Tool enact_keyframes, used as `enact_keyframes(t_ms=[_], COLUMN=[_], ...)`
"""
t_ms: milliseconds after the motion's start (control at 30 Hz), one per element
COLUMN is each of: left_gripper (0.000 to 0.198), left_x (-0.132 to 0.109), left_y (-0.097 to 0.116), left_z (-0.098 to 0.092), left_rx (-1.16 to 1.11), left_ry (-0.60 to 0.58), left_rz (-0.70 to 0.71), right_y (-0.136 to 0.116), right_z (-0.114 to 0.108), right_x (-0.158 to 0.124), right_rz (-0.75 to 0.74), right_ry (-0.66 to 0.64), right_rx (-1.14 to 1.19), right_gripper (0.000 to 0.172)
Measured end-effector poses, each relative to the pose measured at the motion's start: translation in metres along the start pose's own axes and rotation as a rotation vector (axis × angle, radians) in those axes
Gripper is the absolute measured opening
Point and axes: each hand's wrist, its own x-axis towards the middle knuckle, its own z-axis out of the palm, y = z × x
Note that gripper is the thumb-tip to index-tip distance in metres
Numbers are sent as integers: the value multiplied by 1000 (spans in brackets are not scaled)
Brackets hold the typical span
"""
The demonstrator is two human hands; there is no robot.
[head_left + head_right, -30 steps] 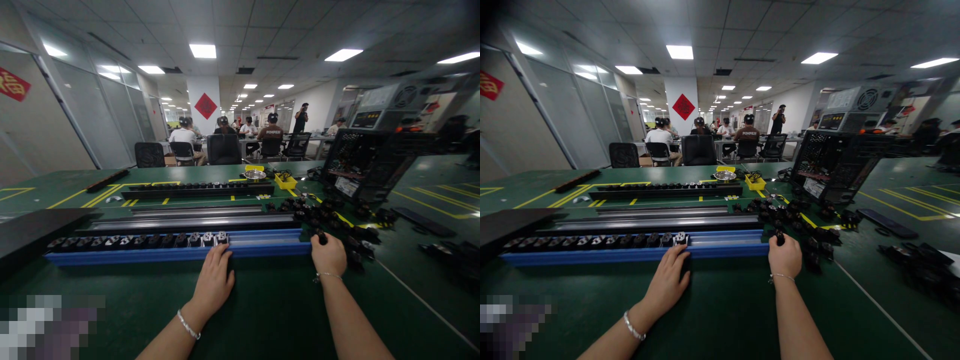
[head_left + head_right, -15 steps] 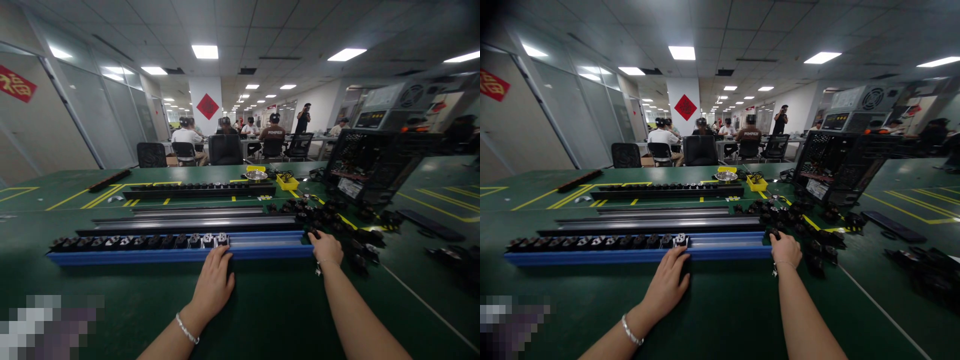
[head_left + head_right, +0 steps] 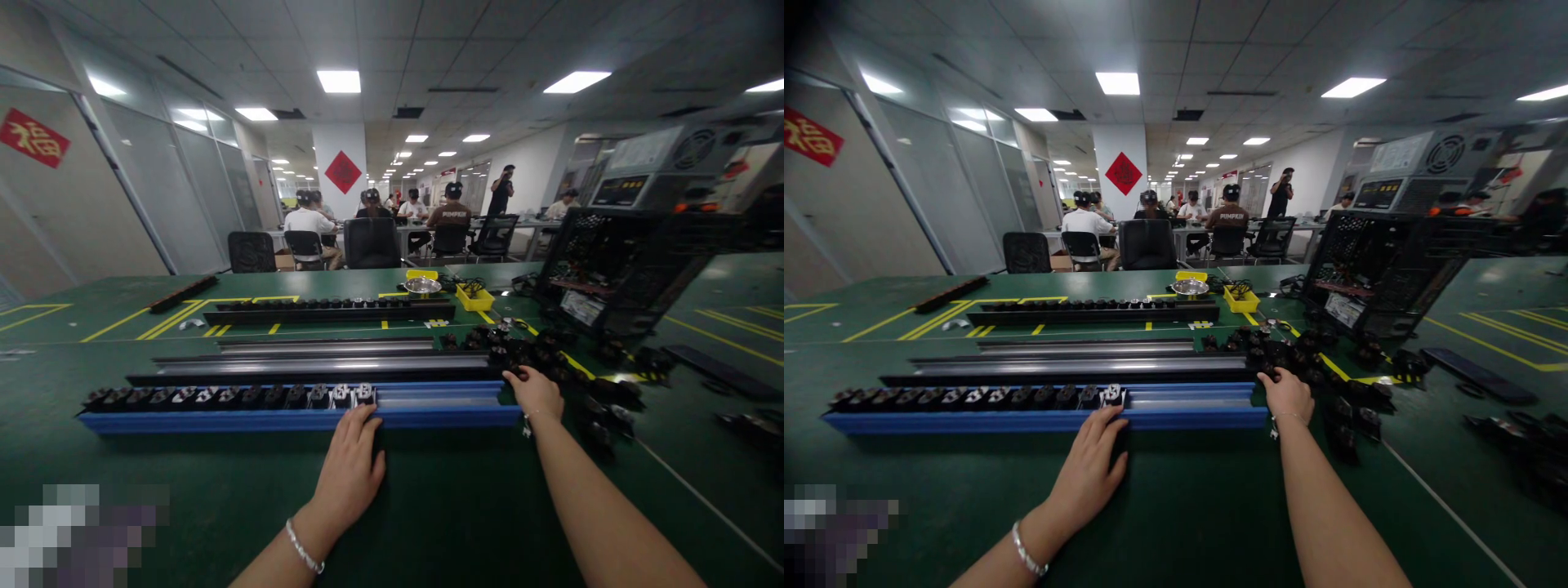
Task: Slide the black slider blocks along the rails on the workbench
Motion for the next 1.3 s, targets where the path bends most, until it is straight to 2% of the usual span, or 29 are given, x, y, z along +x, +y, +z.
enact_keyframes(t_ms=[133, 233, 400, 467, 533, 600, 733, 800, 867, 1000, 1300], left_gripper=[38, 35, 29, 26, 23, 21, 19, 16, 14, 10, 11], left_x=[1, 2, 4, 4, 5, 6, 6, 5, 5, 5, 5], left_y=[1, 1, 1, 1, 1, 1, 0, -1, -2, -3, -2], left_z=[-2, -4, -7, -8, -9, -9, -9, -8, -7, -7, -8], left_rx=[-12, -9, 16, 29, 48, 70, 104, 117, 127, 133, 105], left_ry=[-10, 7, 31, 45, 61, 72, 97, 119, 140, 161, 172], left_rz=[-25, -86, -150, -165, -186, -207, -196, -185, -186, -188, -190], right_y=[5, 8, 4, -9, -32, -62, -129, -155, -173, -187, -182], right_z=[-3, -7, -18, -25, -33, -37, -22, -6, 10, 26, 30], right_x=[2, -1, -22, -36, -55, -80, -143, -173, -195, -213, -213], right_rz=[19, 27, 59, 38, -133, -337, -647, -682, -657, -581, -586], right_ry=[0, 20, 103, 169, 284, 268, -19, -126, -162, -146, -58], right_rx=[201, 267, 363, 385, 415, 423, 379, 333, 281, 167, 145], right_gripper=[53, 51, 47, 45, 41, 36, 28, 28, 32, 34, 26])
